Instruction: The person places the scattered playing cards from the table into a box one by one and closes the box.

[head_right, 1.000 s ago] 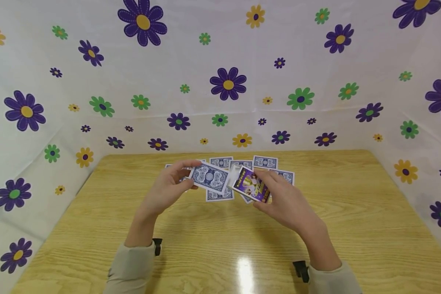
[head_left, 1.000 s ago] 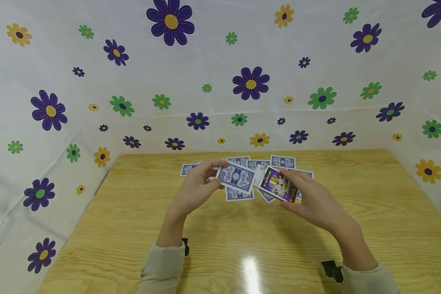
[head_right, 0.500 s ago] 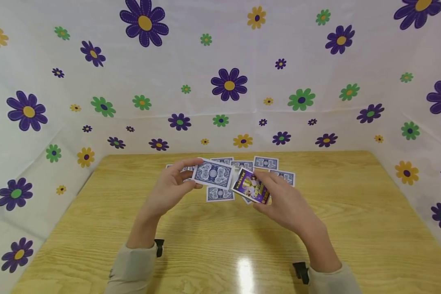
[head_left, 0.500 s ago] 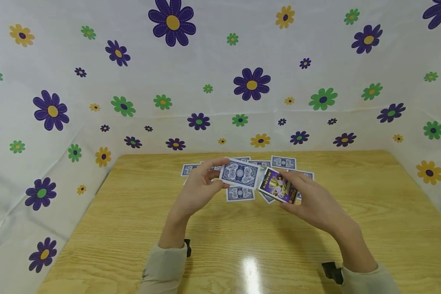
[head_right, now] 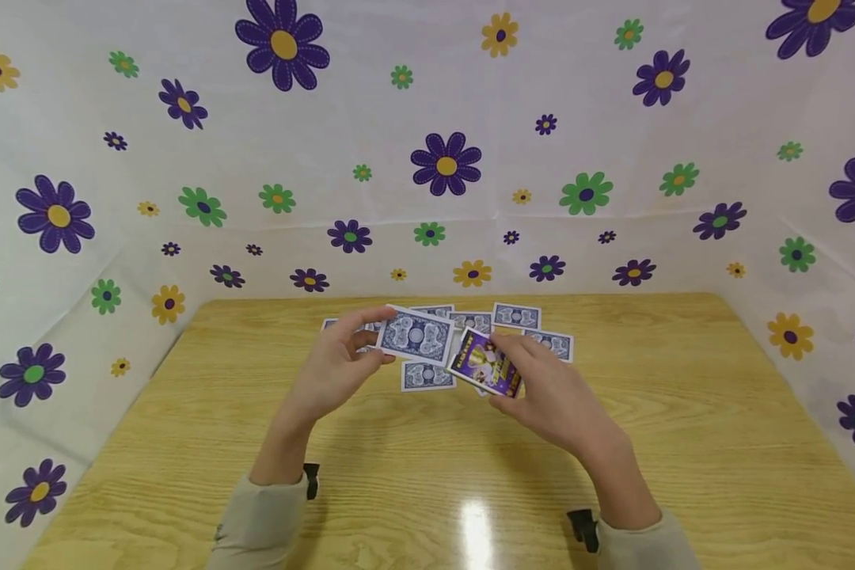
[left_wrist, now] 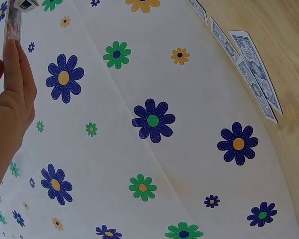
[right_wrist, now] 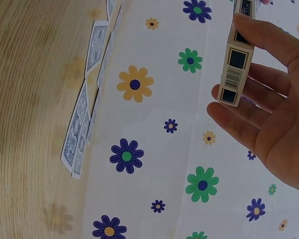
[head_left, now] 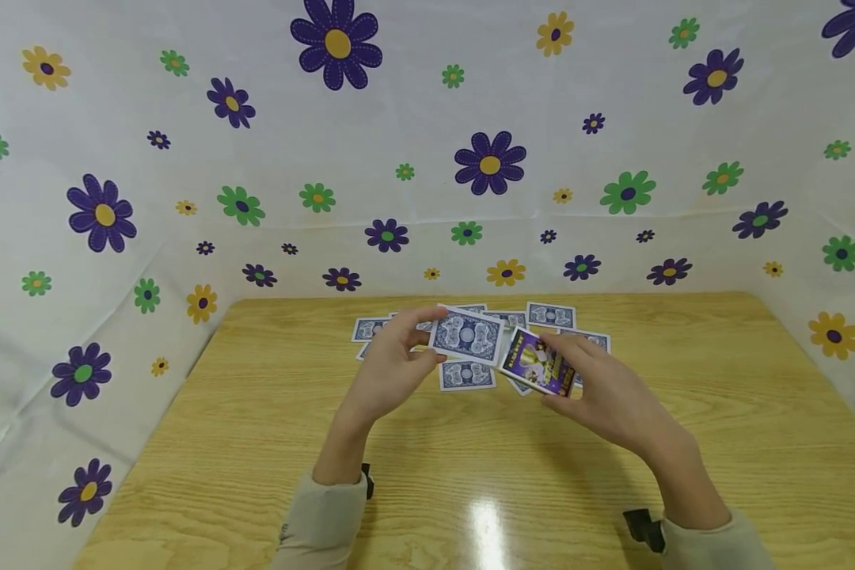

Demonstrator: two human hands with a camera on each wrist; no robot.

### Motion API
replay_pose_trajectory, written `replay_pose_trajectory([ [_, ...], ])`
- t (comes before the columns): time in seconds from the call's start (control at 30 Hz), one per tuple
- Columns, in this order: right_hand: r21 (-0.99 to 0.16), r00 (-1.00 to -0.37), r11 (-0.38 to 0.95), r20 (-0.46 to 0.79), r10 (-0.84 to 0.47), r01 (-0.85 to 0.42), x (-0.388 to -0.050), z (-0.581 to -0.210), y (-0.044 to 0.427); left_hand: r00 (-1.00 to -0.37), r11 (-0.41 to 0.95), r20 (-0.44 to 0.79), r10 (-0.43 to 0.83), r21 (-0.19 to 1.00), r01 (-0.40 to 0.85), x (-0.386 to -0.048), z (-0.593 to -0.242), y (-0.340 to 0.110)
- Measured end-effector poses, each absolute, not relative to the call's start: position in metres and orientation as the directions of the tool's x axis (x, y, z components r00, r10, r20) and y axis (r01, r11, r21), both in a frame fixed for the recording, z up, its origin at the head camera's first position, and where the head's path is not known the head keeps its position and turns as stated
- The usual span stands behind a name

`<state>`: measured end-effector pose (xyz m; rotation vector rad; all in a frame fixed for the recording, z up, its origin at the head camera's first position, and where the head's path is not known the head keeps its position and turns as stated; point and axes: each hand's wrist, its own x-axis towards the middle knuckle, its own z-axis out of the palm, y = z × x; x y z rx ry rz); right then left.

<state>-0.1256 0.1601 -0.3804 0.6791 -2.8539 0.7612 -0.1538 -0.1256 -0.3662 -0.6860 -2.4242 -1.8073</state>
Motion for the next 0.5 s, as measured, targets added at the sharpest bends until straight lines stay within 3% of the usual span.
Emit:
replay_pose_trajectory([
  [0.5,-0.452,-0.889,0.766,0.228,-0.397,-0.458,-0.1252,-0.3815,0.1600,-0.884,0.257,0.295,0.362,0.880,0.399,-0.1530,-0.3671,-0.1256],
])
